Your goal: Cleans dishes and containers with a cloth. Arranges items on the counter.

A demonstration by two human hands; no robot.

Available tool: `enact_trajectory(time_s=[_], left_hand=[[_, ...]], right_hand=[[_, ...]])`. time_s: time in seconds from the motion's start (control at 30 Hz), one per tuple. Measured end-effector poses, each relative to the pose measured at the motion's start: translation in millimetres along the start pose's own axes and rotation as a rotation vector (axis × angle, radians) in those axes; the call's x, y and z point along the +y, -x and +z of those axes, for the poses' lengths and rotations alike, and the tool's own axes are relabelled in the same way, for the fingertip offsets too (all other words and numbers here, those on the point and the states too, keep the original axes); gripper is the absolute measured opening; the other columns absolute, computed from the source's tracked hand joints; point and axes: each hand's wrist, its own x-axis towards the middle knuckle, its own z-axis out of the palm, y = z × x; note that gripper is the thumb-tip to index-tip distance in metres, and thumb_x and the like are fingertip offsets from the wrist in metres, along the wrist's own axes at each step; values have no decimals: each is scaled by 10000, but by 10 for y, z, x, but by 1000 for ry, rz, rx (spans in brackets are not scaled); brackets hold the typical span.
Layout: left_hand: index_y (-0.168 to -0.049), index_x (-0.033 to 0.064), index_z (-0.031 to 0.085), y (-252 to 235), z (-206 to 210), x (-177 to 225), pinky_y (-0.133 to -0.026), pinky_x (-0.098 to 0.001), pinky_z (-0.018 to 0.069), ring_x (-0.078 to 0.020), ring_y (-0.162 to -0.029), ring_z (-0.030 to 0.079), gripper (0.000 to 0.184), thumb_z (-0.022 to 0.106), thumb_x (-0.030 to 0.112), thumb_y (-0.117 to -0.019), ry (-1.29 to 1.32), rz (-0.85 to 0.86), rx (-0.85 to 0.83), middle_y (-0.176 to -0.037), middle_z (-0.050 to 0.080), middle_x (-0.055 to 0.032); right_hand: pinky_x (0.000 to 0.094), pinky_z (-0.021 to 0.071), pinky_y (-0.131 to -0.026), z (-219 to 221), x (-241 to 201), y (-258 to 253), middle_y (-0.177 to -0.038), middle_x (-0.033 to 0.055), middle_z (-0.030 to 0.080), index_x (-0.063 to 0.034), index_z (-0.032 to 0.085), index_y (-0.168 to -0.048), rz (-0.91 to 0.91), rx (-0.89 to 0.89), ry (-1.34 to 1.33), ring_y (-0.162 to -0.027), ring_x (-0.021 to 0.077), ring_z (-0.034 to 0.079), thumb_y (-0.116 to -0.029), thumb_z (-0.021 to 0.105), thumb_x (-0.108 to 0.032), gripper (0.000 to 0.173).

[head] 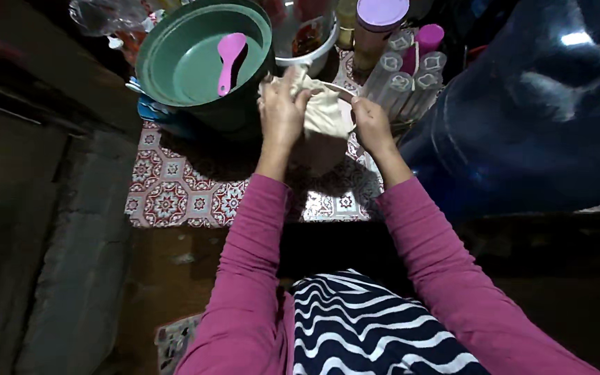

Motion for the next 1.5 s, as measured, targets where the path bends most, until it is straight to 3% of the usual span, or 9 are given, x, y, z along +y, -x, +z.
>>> enact_trajectory(time_s=[0.13,0.37,0.43,0.5,0.63,0.87,1.1,1.23,1.5], left_hand=[[-1324,-35,579,-69,-121,-99,-1032,-626,451,-425,-1190,627,598,463,495,-1071,21,-181,-72,-1216,662,-277],[-1294,-23,598,-137,59,-132,-1016,-568,466,-360,-1162,645,485,400,379,-1109,121,-137,115,-1180,682,-232],[-1388,-42,512,-7,61,-194,-1068,-520,461,-350,-1233,610,495,521,339,-1073,234,-70,56,-1294,627,-255],[-1541,-8,320,32,-33,-191,-1139,-502,422,-344,-1353,516,845,772,320,-907,272,-74,-149,-1461,502,-264],[-1618,45,105,-261,-187,-27,-1085,-530,473,-327,-1307,570,1203,898,257,-740,58,-100,-474,-1451,532,-236],[-1493,43,456,-484,-321,176,-1119,-625,378,-409,-1353,507,868,896,277,-782,-265,3,-481,-1420,554,-250],[-1325,-44,570,-576,-409,327,-1000,-670,426,-440,-1201,583,522,768,197,-907,-427,40,-574,-1257,617,-286],[-1216,-100,609,-464,-325,341,-971,-720,440,-527,-1208,578,318,602,127,-994,-526,68,-449,-1246,608,-347],[-1446,-18,469,-303,-199,184,-973,-678,469,-504,-1217,607,476,564,146,-1009,-492,58,-136,-1271,639,-303]], right_hand=[[540,508,-820,64,-67,105,-893,174,673,7,683,-1063,22,80,36,-867,290,666,-1107,313,-315,492],[594,513,-898,196,-318,282,-1063,217,722,-46,617,-1325,193,142,150,-1057,372,697,-1119,255,-299,487],[587,517,-893,193,-353,296,-1054,217,722,-41,602,-1334,195,145,177,-1052,376,699,-1119,246,-287,484],[593,512,-906,183,-386,298,-1073,231,716,-26,582,-1359,199,129,179,-1072,391,691,-1116,240,-279,490],[570,519,-910,191,-385,324,-1077,228,717,-31,556,-1391,209,116,176,-1072,378,693,-1112,259,-281,478],[537,528,-906,177,-382,324,-1075,223,713,-5,506,-1435,175,101,127,-1048,349,701,-1106,285,-243,463],[485,528,-954,186,-357,401,-1150,215,702,-13,447,-1482,169,82,45,-1093,308,694,-1128,283,-273,468],[477,524,-970,184,-343,398,-1165,218,693,-5,428,-1493,164,61,29,-1100,308,690,-1136,264,-306,495],[457,517,-987,221,-445,452,-1208,228,677,2,346,-1533,203,53,12,-1127,306,682,-1144,252,-298,501]])
